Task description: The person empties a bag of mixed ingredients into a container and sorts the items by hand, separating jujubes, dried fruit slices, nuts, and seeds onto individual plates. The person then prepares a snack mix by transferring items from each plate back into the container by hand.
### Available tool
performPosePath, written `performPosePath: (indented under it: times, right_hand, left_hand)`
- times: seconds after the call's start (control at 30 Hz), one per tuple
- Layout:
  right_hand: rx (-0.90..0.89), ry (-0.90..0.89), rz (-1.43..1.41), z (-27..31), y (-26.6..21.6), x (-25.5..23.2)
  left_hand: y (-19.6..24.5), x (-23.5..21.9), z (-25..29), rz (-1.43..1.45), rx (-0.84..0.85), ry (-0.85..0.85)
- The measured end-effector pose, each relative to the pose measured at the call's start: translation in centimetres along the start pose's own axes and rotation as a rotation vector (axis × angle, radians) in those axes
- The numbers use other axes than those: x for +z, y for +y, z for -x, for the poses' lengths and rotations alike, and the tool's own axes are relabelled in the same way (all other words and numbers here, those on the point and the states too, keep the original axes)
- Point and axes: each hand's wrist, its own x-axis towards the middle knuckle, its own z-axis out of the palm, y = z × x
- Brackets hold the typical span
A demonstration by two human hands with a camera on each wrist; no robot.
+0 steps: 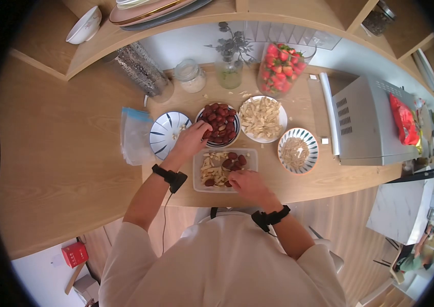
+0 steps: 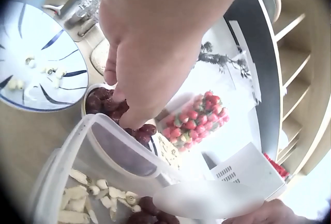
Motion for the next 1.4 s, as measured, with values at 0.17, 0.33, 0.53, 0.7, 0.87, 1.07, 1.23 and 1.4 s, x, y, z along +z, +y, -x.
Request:
performPosePath:
  times: [0.17,0.33,0.53,0.7,0.87,1.07,1.23,1.4]
  right_hand:
    - [0.025,0.012,-0.028,0.1,-0.2,-0.3]
    - [0.026,0.025,-0.062,0.6,0.3,-0.6]
    - [0.036,0.049,-0.078,0.4,0.0,-1.5]
    - [0.023,0.051,-0.051,0.0,-0.2,-1.3]
    - [-0.018,0.036,-0.005,-0.7,0.3,-0.2]
    - [0.018,-0.029,-0.056,-1.2,0.1,0.0]
    - [-0.037,0.124,0.034,-1.2,0.2,-0.3]
    - [-0.094,0.204,0.091,-0.9,0.2,-0.8]
  left_hand:
    - [-0.7,0.5,-1.4,-0.048,0.071,-0.121]
    - [-1.2,-1.7,-2.6,-0.097,0.128,-0.080]
    - [2.1,-7.5,-1.0,0.004,0.076,0.046]
    - [3.5,-1.2,4.6,-0.078,0.288,-0.332]
    - [4.4,3.1,7.6,-0.172,0.138,-0.499]
    - [4.4,5.2,8.3,-0.292,0.063,-0.443]
    - [4.5,6.1,8.7,-0.266,0.200,-0.325]
    - [4.2,7.1,8.4,-0.297,0.168,-0.385]
